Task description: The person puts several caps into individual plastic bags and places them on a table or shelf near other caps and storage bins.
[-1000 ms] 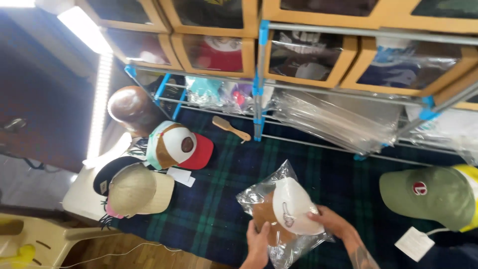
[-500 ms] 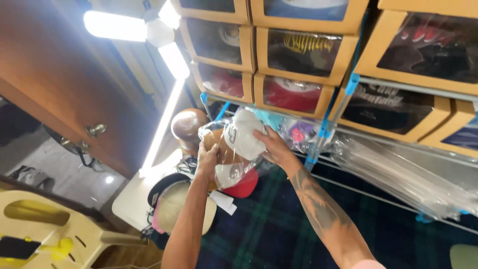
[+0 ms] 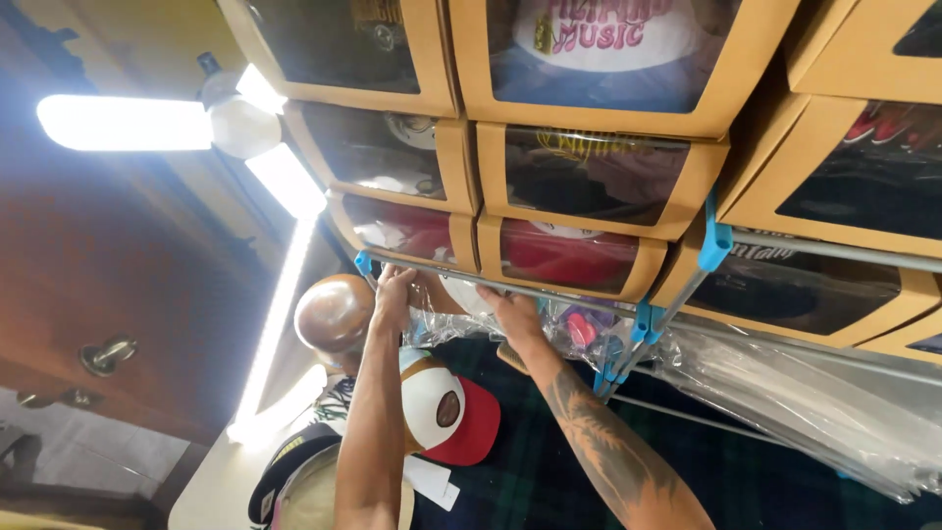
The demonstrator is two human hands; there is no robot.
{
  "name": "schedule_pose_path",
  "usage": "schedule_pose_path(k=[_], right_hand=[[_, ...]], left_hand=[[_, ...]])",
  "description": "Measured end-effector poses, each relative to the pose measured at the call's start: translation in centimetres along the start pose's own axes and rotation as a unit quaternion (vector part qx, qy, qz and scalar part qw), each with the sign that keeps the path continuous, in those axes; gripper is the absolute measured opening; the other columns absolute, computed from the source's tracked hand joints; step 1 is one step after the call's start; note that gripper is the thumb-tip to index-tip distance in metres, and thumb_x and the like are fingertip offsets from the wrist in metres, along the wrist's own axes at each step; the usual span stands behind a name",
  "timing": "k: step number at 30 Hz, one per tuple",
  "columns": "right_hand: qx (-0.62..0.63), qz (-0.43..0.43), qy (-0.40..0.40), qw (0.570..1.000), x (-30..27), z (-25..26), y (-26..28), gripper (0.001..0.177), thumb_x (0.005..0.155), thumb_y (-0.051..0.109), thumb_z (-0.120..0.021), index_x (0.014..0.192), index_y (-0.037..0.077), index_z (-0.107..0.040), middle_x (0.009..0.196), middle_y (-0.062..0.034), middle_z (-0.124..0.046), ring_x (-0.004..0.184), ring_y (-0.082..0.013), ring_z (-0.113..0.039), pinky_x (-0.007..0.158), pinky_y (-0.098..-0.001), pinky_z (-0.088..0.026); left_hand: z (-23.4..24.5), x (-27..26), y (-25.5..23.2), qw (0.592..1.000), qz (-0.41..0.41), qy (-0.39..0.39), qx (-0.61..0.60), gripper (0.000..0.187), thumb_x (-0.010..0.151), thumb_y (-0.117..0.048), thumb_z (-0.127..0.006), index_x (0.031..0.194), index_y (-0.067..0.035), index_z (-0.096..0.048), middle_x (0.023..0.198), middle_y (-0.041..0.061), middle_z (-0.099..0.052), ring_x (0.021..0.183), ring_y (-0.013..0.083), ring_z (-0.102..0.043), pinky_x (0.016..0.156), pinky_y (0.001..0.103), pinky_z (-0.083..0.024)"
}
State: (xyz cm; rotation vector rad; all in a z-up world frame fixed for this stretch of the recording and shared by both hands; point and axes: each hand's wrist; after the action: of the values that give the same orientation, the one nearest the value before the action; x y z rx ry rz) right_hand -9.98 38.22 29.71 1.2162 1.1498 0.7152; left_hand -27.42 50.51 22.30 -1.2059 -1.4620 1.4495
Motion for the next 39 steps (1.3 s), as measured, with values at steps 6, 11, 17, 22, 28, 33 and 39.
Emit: schedule_pose_path(k=[6,11,17,22,28,33,39], right_hand=[[0.041,0.168,-0.006,0.985,1.6,-0.7,-2.4,0.063,0.095,0.028,-0.073,0.144,-0.004,-0.052,0.149,-0.0251,-0.053,0.141,-0.0404,-0.045,0.116,-0.0538,-0.041],[0.092,0.115,-0.073,0.986,2.8,-1.0,-1.9,0.061,0.092,0.028,-0.073,0.143,0.000,-0.052,0.147,-0.0215,-0.054,0.138,-0.0361,-0.051,0.117,-0.0526,-0.043],[0.047,0.161,-0.083,0.982,4.6,-0.7,-3.0,0.058,0.093,0.027,-0.072,0.142,0.000,-0.053,0.142,-0.0210,-0.056,0.132,-0.0360,-0.054,0.111,-0.0513,-0.046],[0.008,0.197,-0.094,0.976,5.6,-0.7,-3.7,0.056,0.094,0.027,-0.070,0.141,0.001,-0.054,0.137,-0.0206,-0.058,0.126,-0.0359,-0.056,0.106,-0.0500,-0.048],[-0.049,0.258,-0.117,0.958,5.9,-1.2,-4.6,0.052,0.096,0.026,-0.069,0.140,0.001,-0.055,0.131,-0.0200,-0.061,0.118,-0.0357,-0.060,0.099,-0.0484,-0.051],[-0.096,0.304,-0.114,0.941,6.5,-2.4,-4.2,0.050,0.097,0.026,-0.067,0.139,0.002,-0.055,0.126,-0.0196,-0.063,0.113,-0.0356,-0.063,0.093,-0.0471,-0.053],[-0.127,0.350,-0.130,0.919,7.1,-2.2,-3.3,0.047,0.098,0.026,-0.066,0.138,0.002,-0.057,0.120,-0.0191,-0.065,0.105,-0.0354,-0.066,0.086,-0.0455,-0.055]], left_hand=[[-2.1,1.4,-2.8,0.995,0.037,0.071,-0.061,0.026,0.080,-0.017,-0.067,0.104,-0.018,-0.077,0.092,0.014,-0.073,0.077,0.0276,-0.069,0.067,0.039,-0.058],[-2.9,0.2,-5.3,0.961,0.114,0.163,-0.191,0.014,0.089,-0.024,-0.072,0.089,-0.010,-0.072,0.073,0.009,-0.075,0.064,0.0250,-0.076,0.056,0.032,-0.060],[-1.4,5.3,4.1,0.912,0.183,0.164,-0.328,0.037,0.092,-0.028,-0.069,0.114,0.001,-0.071,0.113,0.022,-0.074,0.113,0.0352,-0.071,0.101,0.048,-0.057],[-3.6,5.4,0.1,0.844,-0.371,0.386,-0.023,0.065,0.071,-0.037,-0.089,0.123,-0.005,-0.069,0.123,0.015,-0.071,0.117,0.0318,-0.070,0.102,0.050,-0.058],[-6.4,4.0,-3.1,0.847,-0.311,0.431,-0.006,0.064,0.080,-0.032,-0.077,0.134,0.000,-0.061,0.136,0.013,-0.065,0.129,0.0248,-0.060,0.108,0.036,-0.049],[-5.8,6.8,0.3,0.922,0.062,0.352,-0.150,0.049,0.103,-0.021,-0.051,0.143,0.008,-0.053,0.146,0.013,-0.059,0.141,0.0182,-0.049,0.115,0.019,-0.037],[-8.5,-2.8,-3.4,0.987,0.111,0.004,-0.116,0.032,0.106,-0.034,-0.050,0.125,-0.013,-0.066,0.130,0.011,-0.067,0.123,0.0213,-0.059,0.113,0.029,-0.040]])
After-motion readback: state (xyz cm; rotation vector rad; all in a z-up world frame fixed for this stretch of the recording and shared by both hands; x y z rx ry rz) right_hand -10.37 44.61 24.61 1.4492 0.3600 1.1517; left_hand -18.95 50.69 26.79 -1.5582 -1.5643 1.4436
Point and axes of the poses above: each hand's wrist, its own x-axis towards the middle knuckle, its own z-axis out of the back of the hand, y = z × x
